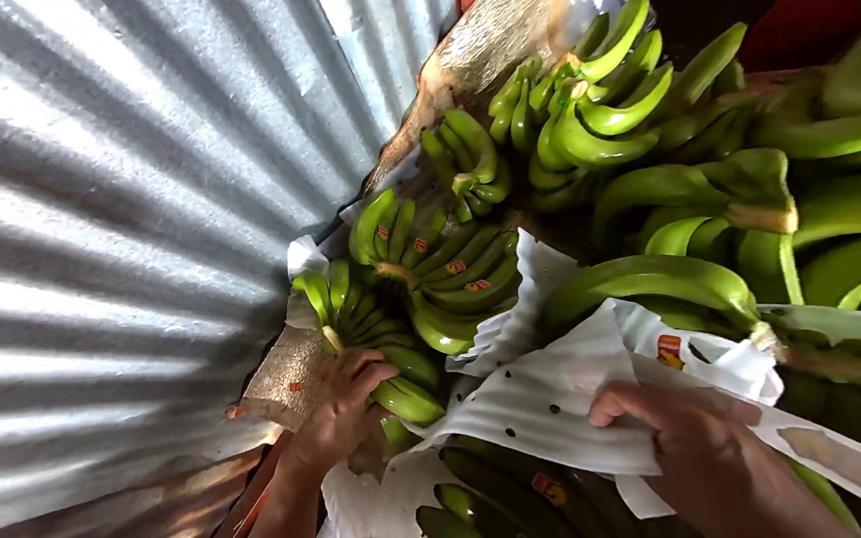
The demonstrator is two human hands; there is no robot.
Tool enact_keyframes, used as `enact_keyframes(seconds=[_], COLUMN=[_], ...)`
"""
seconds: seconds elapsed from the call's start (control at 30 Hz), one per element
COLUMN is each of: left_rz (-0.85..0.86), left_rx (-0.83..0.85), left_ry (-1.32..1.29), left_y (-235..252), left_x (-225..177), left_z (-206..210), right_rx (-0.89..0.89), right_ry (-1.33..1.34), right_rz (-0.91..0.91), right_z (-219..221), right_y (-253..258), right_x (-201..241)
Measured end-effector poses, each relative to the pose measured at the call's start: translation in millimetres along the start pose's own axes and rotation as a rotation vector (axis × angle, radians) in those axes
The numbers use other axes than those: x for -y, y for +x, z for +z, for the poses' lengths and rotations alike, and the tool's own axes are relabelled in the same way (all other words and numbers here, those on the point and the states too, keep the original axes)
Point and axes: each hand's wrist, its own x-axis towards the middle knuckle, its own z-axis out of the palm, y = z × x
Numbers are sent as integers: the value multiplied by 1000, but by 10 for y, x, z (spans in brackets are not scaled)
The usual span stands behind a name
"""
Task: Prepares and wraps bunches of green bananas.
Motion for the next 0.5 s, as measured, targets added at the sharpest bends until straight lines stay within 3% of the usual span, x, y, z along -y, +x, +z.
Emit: enact_keyframes(seconds=[0.3,0.5], left_rz=[-40,50], left_rx=[-12,-71], left_ry=[-97,-138], left_y=[49,9], left_x=[-14,42], left_z=[15,73], right_rx=[-8,-37], right_ry=[30,14], right_rz=[-13,-13], right_z=[-9,8], right_y=[16,22], right_x=[-32,-38])
